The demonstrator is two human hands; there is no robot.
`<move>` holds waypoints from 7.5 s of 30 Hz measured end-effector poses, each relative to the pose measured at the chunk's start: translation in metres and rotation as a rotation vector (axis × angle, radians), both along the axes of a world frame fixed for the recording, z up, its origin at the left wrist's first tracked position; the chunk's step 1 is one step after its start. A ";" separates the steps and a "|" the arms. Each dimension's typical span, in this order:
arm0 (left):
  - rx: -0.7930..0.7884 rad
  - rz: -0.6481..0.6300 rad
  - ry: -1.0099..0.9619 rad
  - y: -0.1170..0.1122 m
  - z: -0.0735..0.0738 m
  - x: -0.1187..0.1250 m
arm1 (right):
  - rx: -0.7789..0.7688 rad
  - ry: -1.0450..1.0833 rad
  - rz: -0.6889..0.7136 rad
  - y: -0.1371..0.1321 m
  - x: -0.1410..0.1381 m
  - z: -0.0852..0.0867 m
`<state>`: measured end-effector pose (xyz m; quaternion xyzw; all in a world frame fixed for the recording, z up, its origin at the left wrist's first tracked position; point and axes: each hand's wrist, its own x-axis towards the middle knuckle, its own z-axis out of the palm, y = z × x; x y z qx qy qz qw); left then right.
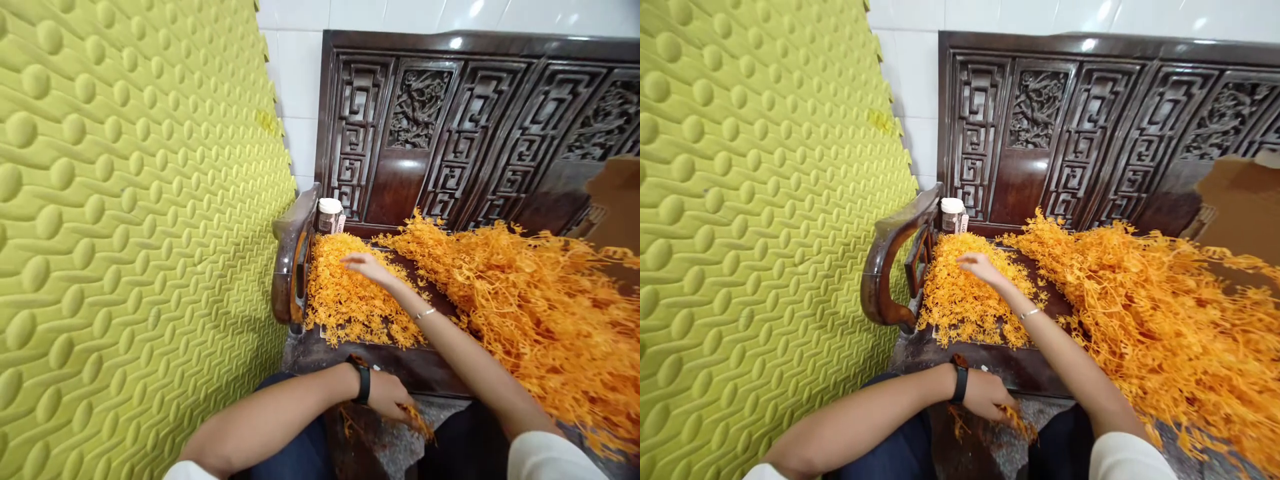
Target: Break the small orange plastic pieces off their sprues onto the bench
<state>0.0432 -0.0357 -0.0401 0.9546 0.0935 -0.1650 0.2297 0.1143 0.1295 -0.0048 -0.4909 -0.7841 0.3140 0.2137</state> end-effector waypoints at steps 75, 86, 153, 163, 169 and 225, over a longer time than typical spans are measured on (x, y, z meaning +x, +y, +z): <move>0.292 -0.009 -0.004 -0.025 -0.037 -0.005 | 0.497 -0.501 0.724 -0.053 -0.010 -0.042; 0.241 0.015 -0.008 -0.030 -0.040 0.000 | 0.718 -0.439 0.595 -0.077 0.014 -0.025; -0.853 0.934 -0.888 0.022 0.010 -0.035 | -0.441 0.979 -0.240 -0.134 0.043 -0.014; -1.017 0.754 -0.577 -0.008 0.016 -0.028 | -0.197 1.067 -0.438 -0.111 0.074 -0.005; -1.118 0.737 -0.512 -0.021 0.007 -0.015 | 0.165 0.877 -0.452 -0.096 0.090 -0.002; -1.084 1.193 -1.009 0.004 0.013 -0.021 | -0.175 0.581 -0.040 -0.120 0.075 0.001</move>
